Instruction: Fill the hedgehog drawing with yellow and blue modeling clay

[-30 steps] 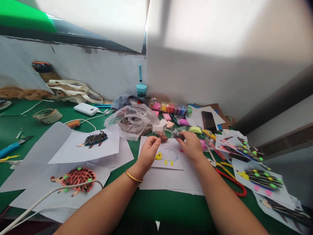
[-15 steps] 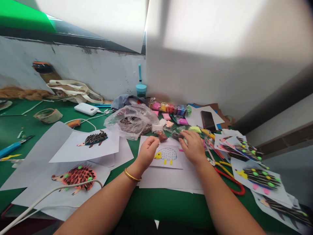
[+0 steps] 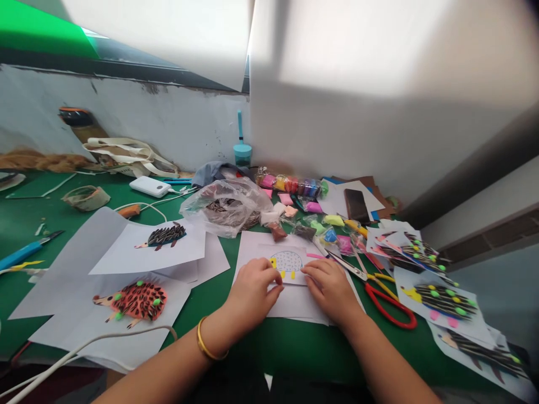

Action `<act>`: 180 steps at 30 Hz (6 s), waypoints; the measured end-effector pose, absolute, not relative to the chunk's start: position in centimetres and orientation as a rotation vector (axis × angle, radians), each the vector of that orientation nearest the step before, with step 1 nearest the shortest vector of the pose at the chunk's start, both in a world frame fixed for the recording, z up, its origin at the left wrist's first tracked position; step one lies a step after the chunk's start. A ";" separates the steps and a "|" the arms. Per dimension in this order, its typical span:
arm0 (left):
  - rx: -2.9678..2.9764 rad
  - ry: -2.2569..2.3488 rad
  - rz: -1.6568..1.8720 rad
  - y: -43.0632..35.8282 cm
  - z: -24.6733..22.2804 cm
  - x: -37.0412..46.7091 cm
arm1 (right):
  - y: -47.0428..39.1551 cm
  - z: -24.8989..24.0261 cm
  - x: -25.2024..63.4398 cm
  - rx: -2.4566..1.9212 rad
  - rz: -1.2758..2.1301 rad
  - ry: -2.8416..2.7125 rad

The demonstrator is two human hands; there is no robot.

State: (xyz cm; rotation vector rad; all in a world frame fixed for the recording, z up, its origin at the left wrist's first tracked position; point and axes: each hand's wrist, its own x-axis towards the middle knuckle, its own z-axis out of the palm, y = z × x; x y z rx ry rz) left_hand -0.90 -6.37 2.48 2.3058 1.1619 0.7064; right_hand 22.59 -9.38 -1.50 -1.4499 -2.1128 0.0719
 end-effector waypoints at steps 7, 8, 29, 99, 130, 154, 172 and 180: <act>2.589 1.309 0.365 -8.5 -0.2 -2.5 | -11.9 -0.9 20.7 -1.395 0.095 -2.138; 2.592 1.305 0.373 -8.6 -0.2 -2.7 | -12.2 -0.9 20.4 -1.387 0.100 -2.145; 2.546 1.431 0.408 -8.7 -0.7 -3.2 | -13.0 -1.6 17.0 -1.415 0.268 -2.310; 2.605 1.279 0.664 -11.2 -2.1 -5.5 | -11.4 -1.0 14.5 -1.443 0.132 -2.551; 2.586 1.288 0.626 -11.1 -1.2 -5.6 | -11.0 -1.2 14.4 -1.438 0.065 -2.570; 2.590 1.304 0.578 -11.0 -1.1 -5.5 | -12.6 -1.2 18.0 -1.423 0.097 -2.599; 2.576 1.323 0.582 -11.0 -1.1 -5.5 | -12.7 -1.5 16.9 -1.382 0.073 -2.584; 2.585 1.309 0.586 -11.0 -1.1 -5.5 | -14.3 -1.6 19.1 -1.362 0.160 -2.551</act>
